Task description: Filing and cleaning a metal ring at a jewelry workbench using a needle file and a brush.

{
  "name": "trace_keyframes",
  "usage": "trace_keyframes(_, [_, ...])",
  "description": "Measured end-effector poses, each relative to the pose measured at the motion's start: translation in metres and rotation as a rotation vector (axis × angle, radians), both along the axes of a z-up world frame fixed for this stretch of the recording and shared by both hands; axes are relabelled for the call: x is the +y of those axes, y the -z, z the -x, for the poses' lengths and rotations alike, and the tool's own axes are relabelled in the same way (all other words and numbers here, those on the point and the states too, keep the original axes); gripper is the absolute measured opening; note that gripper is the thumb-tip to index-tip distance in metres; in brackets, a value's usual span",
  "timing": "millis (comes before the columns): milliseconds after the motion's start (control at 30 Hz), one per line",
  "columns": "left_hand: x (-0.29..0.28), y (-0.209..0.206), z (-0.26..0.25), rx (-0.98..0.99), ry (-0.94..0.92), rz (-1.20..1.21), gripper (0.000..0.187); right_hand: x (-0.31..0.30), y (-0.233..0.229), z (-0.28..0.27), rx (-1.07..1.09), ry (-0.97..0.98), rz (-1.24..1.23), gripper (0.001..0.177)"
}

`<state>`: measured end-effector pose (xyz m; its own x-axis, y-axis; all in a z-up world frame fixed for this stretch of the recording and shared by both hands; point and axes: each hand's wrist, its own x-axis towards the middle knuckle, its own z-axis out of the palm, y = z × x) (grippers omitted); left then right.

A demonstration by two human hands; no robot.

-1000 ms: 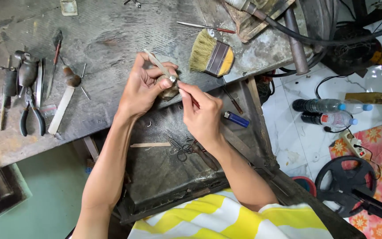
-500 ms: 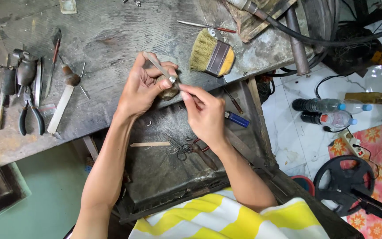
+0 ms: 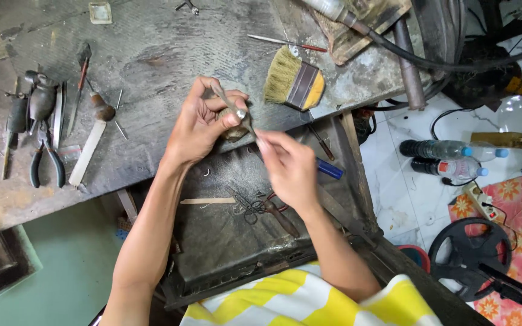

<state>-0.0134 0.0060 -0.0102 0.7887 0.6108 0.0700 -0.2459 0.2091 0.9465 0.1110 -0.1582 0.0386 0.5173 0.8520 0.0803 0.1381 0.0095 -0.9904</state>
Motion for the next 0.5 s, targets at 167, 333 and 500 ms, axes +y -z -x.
trace_keyframes(167, [0.002,-0.004,-0.003,-0.002,0.001,-0.048,0.046,-0.032,0.006,-0.009,0.087,-0.026,0.102,0.022])
trace_keyframes(333, [0.001,-0.001,-0.002,-0.006,0.024,0.013,0.046,0.015,-0.002,0.004,-0.081,0.087,-0.039,0.023])
trace_keyframes(500, [0.001,-0.002,-0.002,-0.032,0.021,0.073,0.045,-0.024,0.001,-0.008,-0.008,-0.06,0.085,0.024])
